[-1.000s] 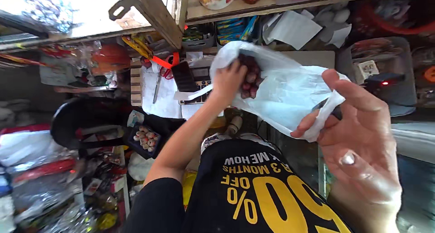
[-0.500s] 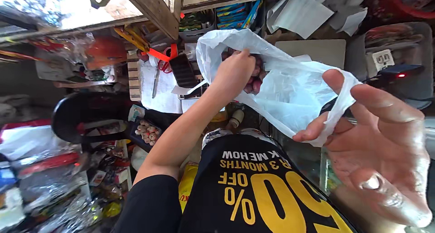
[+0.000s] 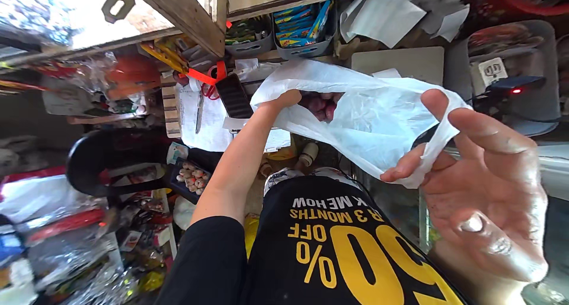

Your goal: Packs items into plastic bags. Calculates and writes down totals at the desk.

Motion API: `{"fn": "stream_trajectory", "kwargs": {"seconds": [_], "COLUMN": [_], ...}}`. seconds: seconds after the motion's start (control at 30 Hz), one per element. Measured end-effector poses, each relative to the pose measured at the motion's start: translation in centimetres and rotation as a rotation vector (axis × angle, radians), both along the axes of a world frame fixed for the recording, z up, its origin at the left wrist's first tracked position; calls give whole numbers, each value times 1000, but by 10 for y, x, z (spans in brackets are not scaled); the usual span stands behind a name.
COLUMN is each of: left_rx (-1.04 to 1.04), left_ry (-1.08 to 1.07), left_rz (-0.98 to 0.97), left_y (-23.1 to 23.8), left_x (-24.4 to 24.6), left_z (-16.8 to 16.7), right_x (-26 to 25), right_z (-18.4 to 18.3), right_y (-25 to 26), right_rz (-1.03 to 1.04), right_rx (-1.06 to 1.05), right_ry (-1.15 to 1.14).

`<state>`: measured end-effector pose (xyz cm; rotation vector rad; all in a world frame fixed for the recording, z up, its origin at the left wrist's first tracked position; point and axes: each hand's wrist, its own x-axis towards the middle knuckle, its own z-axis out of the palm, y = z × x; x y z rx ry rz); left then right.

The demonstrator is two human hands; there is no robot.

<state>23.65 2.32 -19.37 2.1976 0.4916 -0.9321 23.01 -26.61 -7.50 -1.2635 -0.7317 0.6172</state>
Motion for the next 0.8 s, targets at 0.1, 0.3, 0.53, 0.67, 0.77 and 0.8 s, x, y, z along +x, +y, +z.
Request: {"fn": "stream_trajectory", "kwargs": {"seconds": [0.1,0.3,0.53,0.67,0.77,0.8], "left_rx": [-43,-208,-510,-585,-347,-202], "left_ry": [-79,-510,-585,-670,-751,-743], "left_rz": [-16,93,437,746,517,332], "left_y": [14,27,28,26,34,37], "left_x": [0,-11,-12,-2,5,6], "left_z": [5,13,13,31,37,37], "right_x": [4,17,29,26,22,20], "right_z": [0,5,12,16,17,16], "right_y": [4,18,27,29,26,24], "right_rz": [-1,1,2,33,75,89], "right_rx": [14,61,78,85,70,67], "right_ry": [-8,-16,-42,-64,-70,-62]}}
